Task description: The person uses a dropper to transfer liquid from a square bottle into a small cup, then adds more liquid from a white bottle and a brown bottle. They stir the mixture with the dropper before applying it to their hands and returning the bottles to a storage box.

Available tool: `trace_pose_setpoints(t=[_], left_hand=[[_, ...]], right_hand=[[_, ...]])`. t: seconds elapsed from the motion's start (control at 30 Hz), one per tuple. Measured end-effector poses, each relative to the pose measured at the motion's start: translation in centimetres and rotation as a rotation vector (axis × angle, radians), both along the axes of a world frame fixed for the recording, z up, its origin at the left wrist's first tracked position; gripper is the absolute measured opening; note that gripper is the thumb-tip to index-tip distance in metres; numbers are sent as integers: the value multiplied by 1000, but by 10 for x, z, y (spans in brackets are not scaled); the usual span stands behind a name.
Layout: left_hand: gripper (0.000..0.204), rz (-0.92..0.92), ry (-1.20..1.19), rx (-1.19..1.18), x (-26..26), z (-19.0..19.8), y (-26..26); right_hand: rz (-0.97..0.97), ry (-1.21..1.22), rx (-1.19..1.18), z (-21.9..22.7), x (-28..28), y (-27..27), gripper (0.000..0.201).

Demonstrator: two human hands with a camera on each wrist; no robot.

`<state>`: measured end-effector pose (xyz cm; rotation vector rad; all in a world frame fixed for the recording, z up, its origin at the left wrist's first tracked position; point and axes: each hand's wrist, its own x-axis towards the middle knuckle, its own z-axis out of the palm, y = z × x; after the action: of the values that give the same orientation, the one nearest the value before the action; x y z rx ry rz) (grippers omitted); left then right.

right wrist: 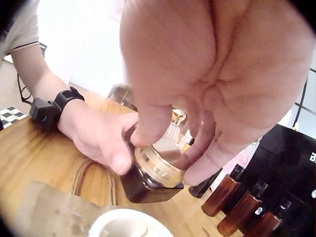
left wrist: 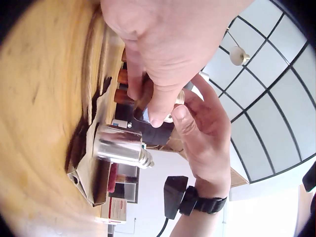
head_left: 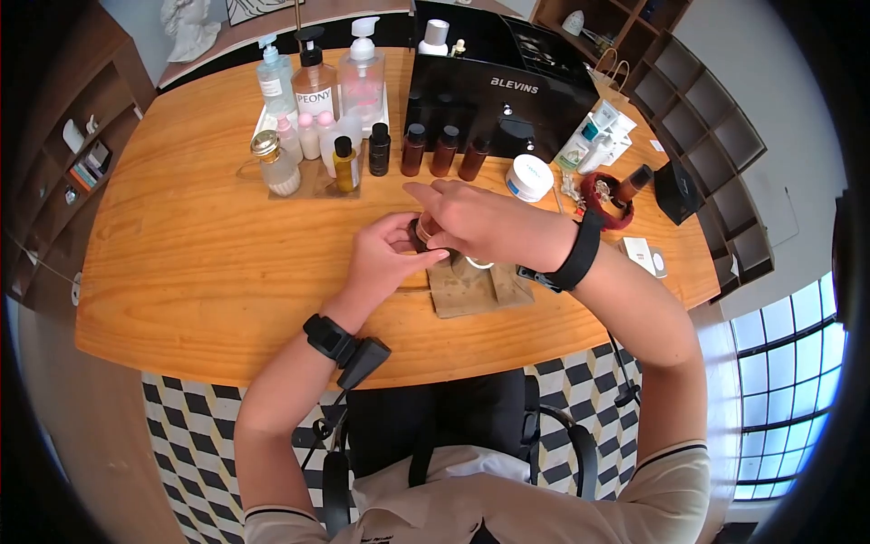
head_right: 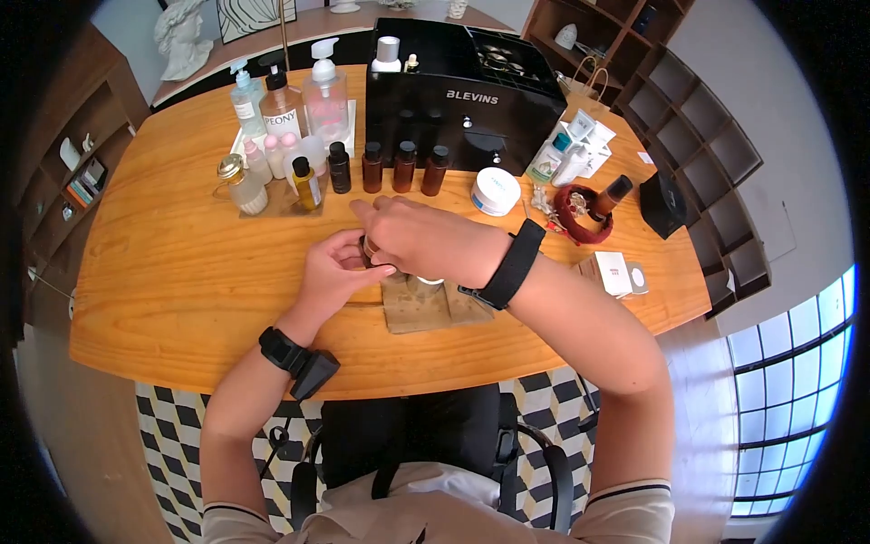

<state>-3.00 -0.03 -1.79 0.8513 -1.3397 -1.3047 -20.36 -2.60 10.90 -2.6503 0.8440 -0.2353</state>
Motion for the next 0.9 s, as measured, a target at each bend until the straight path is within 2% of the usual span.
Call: trace_pose_setpoints(t=[0.07,0.1,0.17,0.2,0.27,0.3,0.37,0.4,0.47,0.53,0.77,0.87,0.9], left_hand=[[54,13,-16,-1,-1,1,0],[54,20,-5,8,-1,3,1],[54,27,6,16,-1,7,2],[55,22,36,30,-2,8,2],[56,18,67,45,-2,8,2],[60,8,64,71,-1,8,1],[63,-1,60,97,-2,8,0],[65,23,65,48,-3,9,1],[68,44,67,0,-4,10,2],[67,50,44,8,-4,11,3],[58,67,-8,49,-2,9,1],[60,42,31,25,-1,11,1],[62,8,53,17,0,14,2]], right_hand=[[-80,56,105,6,1,1,59],[-84,51,103,7,-3,0,59],[-28,-255,-178,10,-19,0,51],[-28,-257,-179,16,-29,3,51],[-308,-365,-73,30,-53,14,52],[-308,-365,-73,27,-67,19,52],[-565,-379,29,5,-92,33,44],[-566,-379,28,-9,-99,38,44],[-681,-624,266,-38,-111,47,42],[-692,-710,337,-55,-107,54,40],[-718,-774,175,-71,-105,61,37],[-669,-838,67,-61,-112,53,33],[-577,-825,35,-43,-103,53,34]])
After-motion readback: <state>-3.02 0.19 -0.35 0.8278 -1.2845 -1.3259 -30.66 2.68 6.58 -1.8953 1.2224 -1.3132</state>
